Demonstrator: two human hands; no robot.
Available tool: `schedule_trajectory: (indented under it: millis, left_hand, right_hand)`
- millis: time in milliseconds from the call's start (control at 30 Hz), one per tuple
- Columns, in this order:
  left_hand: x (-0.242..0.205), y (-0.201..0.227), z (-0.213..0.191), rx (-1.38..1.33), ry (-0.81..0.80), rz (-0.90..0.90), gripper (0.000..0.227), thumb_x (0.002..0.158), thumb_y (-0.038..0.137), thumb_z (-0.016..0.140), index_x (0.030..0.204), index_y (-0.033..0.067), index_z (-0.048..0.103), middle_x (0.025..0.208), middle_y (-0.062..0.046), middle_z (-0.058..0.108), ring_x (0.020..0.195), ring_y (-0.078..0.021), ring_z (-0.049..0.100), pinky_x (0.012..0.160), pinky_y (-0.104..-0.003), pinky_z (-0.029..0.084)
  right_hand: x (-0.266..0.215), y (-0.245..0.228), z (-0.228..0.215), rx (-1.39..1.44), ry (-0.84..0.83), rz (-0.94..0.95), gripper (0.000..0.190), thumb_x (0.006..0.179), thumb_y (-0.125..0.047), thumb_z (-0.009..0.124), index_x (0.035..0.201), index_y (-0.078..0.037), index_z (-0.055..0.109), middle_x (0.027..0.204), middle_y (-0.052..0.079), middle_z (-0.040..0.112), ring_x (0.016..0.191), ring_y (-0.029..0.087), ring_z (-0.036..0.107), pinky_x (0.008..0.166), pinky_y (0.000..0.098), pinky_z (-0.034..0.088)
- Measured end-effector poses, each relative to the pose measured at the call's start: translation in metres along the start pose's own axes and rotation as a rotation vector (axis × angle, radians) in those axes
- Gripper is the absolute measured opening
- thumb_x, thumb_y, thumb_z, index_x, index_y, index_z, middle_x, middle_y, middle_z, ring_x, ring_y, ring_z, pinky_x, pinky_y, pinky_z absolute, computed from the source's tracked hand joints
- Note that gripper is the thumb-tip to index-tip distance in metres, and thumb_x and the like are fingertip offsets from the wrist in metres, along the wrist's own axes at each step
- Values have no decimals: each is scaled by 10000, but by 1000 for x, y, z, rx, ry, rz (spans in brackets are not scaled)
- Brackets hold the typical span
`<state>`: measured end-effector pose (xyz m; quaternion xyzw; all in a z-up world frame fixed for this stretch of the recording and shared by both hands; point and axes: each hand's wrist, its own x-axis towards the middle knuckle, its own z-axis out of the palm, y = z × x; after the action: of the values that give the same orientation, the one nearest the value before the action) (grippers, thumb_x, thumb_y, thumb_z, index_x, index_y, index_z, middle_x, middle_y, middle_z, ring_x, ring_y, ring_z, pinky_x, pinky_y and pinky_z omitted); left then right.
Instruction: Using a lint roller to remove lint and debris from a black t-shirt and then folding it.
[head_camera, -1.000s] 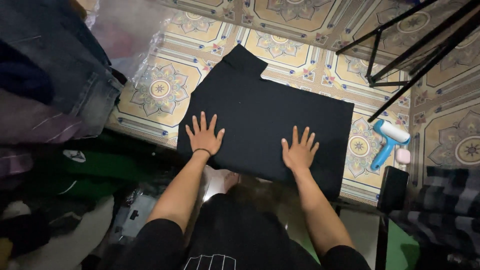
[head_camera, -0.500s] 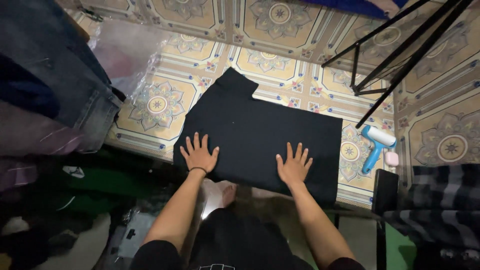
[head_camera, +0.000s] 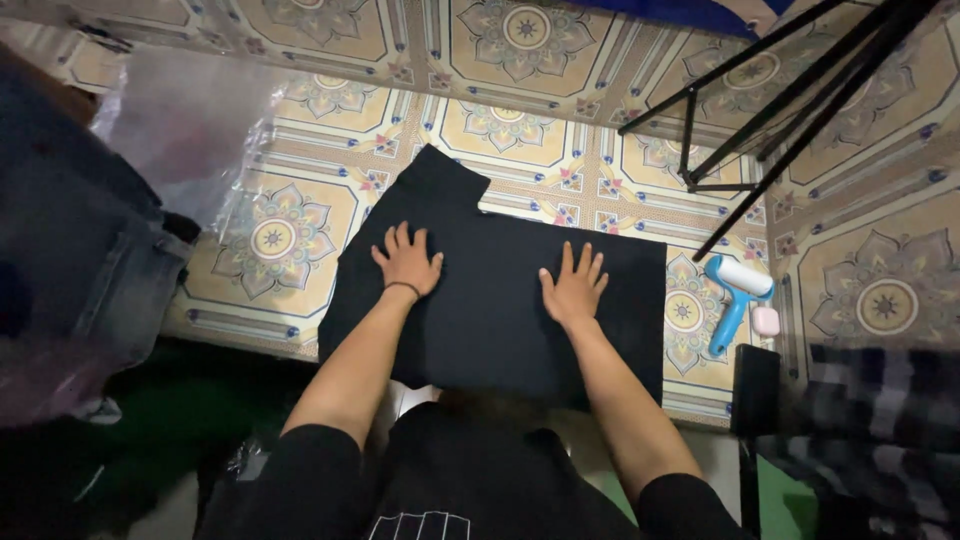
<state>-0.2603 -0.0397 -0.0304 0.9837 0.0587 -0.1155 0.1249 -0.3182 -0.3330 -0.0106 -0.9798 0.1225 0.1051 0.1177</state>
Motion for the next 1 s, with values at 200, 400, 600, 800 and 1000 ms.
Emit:
schedule_trajectory:
  millis: [200, 400, 600, 800, 1000]
  left_hand:
    - [53, 29, -21, -6, -17, 146, 571, 1028, 444, 507, 1537, 214, 388, 1667, -136, 222, 1550, -362, 147, 1176, -717, 123]
    - [108, 44, -37, 67, -152, 256, 629, 1038, 612, 361, 1608, 355, 291, 1731, -73, 74, 1574, -398, -3, 1150, -770, 18]
    - [104, 69, -90, 123, -282, 224, 713, 988, 703, 363, 1632, 438, 212, 1747, -51, -53, 1547, -473, -132, 1114, -825, -30]
    - [118, 76, -45, 184, -220, 208, 735, 957, 713, 340, 1628, 464, 170, 1742, -51, -56, 1544, -476, -129, 1076, -857, -32]
    - [66, 139, 32, 41, 244, 510, 525, 923, 438, 635, 1396, 210, 625, 1612, -163, 396, 1531, -452, 208, 1073, -833, 108]
  right_hand:
    - [28, -41, -17, 7, -40, -65, 698, 1070, -484, 412, 1653, -137, 247, 1692, 253, 190, 1576, 463, 109, 1234, 649, 153]
    - [54, -48, -2, -5, -75, 16, 712, 1065, -557, 350, 1666, -209, 195, 1727, 186, 95, 1586, 421, 53, 1246, 633, 87]
    - [58, -53, -5, -55, -154, 110, 721, 1057, -608, 253, 1679, -269, 117, 1747, 134, 12, 1597, 379, -13, 1252, 621, 9]
    - [66, -44, 3, -60, -198, 109, 749, 1045, -633, 243, 1682, -280, 68, 1743, 141, -19, 1595, 386, -40, 1248, 627, -23]
    - [59, -10, 19, 178, 58, -61, 620, 1086, -391, 391, 1648, -159, 271, 1697, 232, 203, 1579, 426, 133, 1240, 649, 80]
